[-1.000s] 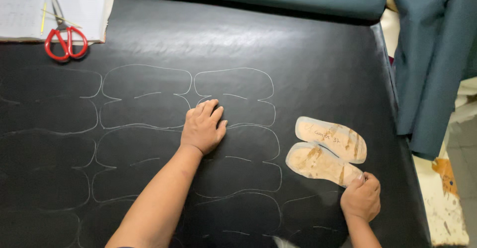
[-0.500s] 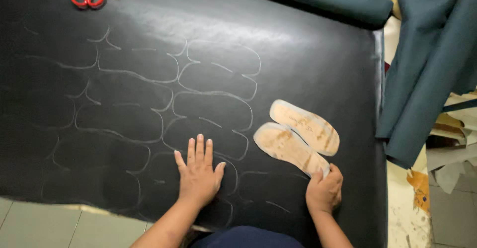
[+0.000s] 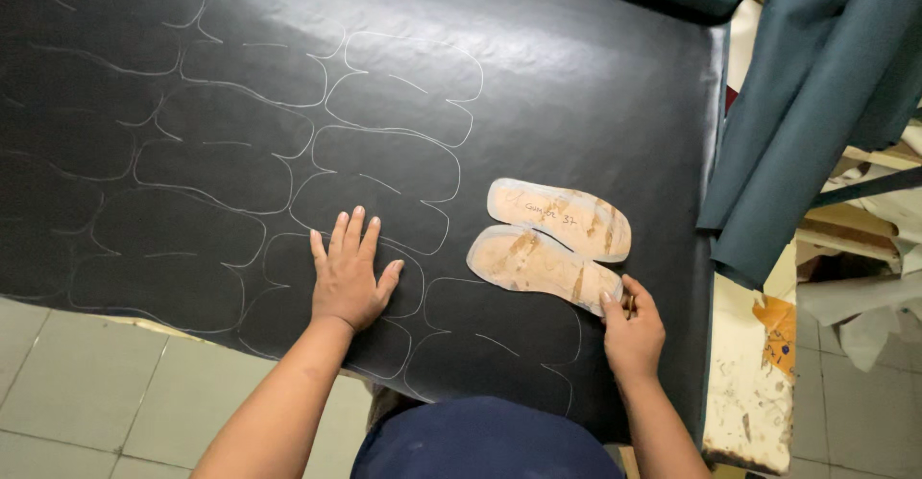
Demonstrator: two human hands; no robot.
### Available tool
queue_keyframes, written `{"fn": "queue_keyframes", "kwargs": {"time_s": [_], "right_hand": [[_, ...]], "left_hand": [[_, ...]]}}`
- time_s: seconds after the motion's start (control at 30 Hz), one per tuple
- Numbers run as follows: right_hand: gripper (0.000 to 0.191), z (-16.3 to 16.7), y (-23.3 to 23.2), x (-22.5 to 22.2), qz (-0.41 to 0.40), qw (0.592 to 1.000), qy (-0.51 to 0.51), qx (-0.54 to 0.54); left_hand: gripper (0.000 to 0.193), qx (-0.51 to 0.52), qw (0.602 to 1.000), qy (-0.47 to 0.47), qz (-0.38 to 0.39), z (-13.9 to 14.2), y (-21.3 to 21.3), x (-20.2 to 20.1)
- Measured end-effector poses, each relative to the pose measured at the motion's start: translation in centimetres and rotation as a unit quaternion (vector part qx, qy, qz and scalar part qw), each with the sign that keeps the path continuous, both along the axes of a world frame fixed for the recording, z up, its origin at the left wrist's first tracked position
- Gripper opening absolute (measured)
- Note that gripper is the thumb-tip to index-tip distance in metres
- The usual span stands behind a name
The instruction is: The person places two shoe insole templates on a large sheet of black material and uses a pencil to mark multiple insole-shaped outlines across the sheet. The person then moves the templates aside and continues marking additional outlines on the material.
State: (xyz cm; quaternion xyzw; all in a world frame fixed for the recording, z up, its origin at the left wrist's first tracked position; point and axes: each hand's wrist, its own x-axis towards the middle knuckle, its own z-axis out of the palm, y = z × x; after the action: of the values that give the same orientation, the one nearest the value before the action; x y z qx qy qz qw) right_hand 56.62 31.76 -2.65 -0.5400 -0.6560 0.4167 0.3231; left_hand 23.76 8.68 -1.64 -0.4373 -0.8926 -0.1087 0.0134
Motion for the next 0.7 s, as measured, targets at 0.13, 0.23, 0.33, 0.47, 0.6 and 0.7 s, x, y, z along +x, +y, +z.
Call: {"fn": "queue_keyframes", "kwargs": {"time_s": [0.13, 0.23, 0.33, 0.47, 0.6, 0.7], "right_hand": [[0.04, 0.3, 0.5, -1.2, -0.013, 1.0, 0.002, -0.001], [0.037, 0.6, 0.3, -2.1, -0.006, 0.997, -0.065, 0.027], [0.036, 0.6, 0.1, -2.7, 0.007, 0.993, -0.107, 0.042], [0.038, 0.3, -0.2, -2.2, 0.045, 0.987, -0.128, 0.081], [0.054, 0.3, 0.4, -1.6, 0.119, 0.978, -0.14, 0.095], [0.057, 0.3, 1.0, -1.4, 0.117, 0.98, -0.149, 0.055]], "left_hand": [[0.072, 0.026, 1.0, -0.007, -0.003, 0.5, 0.5, 0.1], [0.059, 0.035, 0.998, -0.024, -0.052, 0.8, 1.7, 0.7], [0.054, 0.102, 0.985, -0.096, -0.103, 0.9, 3.8, 2.0], [0.05, 0.137, 0.975, -0.153, -0.082, 0.8, 5.1, 3.1], [0.043, 0.162, 0.97, -0.162, -0.083, 0.5, 4.9, 2.8], [0.04, 0.17, 0.969, -0.159, -0.079, 0.2, 5.0, 2.8]]}}
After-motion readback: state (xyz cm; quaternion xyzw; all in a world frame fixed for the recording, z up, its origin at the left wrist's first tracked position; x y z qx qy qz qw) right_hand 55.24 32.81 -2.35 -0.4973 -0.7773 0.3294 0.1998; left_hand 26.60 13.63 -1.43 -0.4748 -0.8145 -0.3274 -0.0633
